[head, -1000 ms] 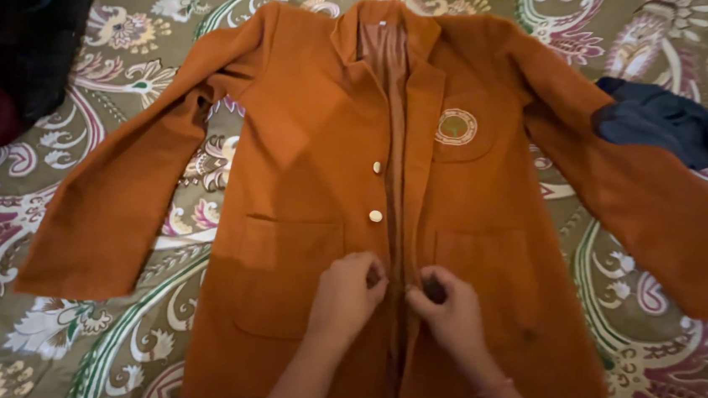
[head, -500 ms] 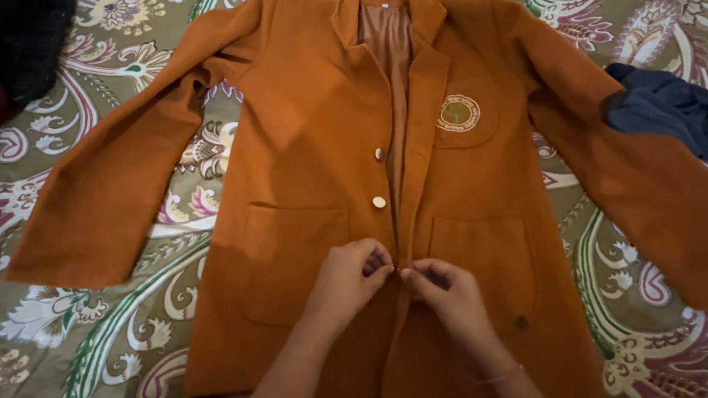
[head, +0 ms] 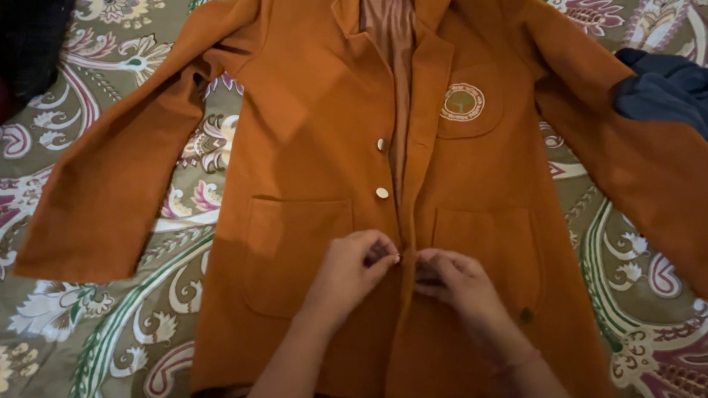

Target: The person uses a dark cloth to wipe the sleeves and front of an orange blazer laid on a patterned bedspread, then buttons the blazer and smooths the fabric.

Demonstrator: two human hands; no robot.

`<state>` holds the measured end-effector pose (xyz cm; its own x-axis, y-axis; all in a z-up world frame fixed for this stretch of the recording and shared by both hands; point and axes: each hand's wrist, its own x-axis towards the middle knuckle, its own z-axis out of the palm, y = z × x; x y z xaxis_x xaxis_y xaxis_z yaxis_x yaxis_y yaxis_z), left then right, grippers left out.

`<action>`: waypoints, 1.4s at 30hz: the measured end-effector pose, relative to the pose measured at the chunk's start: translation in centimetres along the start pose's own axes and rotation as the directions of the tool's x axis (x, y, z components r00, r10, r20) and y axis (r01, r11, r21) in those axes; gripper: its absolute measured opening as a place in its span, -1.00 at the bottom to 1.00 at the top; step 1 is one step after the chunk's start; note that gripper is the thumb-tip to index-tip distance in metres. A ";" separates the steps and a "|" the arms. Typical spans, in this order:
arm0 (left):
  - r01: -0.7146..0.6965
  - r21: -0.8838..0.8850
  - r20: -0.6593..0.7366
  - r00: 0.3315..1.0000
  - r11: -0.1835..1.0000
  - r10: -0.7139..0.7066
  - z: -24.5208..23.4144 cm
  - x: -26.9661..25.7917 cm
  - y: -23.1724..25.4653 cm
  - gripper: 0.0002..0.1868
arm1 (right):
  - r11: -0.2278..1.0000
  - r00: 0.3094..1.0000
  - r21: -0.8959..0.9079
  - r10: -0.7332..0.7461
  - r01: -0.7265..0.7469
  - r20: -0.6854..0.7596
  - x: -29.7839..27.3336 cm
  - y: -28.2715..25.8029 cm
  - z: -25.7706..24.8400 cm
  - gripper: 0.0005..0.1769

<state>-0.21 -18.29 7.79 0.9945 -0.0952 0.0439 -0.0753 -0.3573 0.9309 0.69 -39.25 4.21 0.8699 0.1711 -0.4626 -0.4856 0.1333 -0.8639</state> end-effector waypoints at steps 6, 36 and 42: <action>0.015 -0.162 0.016 1.000 0.987 -0.012 1.0 0.7 -3.4 -0.85 | 0.966 0.989 -0.222 -0.117 0.133 0.085 0.9 1.2 0.2 -0.80; 0.423 -0.451 -0.265 0.778 0.786 -0.570 5.5 -0.5 -4.6 -0.69 | 0.505 0.784 -0.731 -0.617 0.459 0.066 -2.6 0.2 5.4 -0.74; 0.348 -0.548 -0.228 0.813 0.760 -0.536 7.2 0.2 -9.2 -0.55 | 0.633 0.861 -0.681 -0.509 0.368 -0.008 -1.2 1.0 4.6 -0.79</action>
<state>0.12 -21.67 -3.41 0.8653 0.3262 -0.3807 0.3285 0.2047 0.9221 -1.27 -34.86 4.85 0.9966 0.0712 0.0403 0.0715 -0.5176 -0.8527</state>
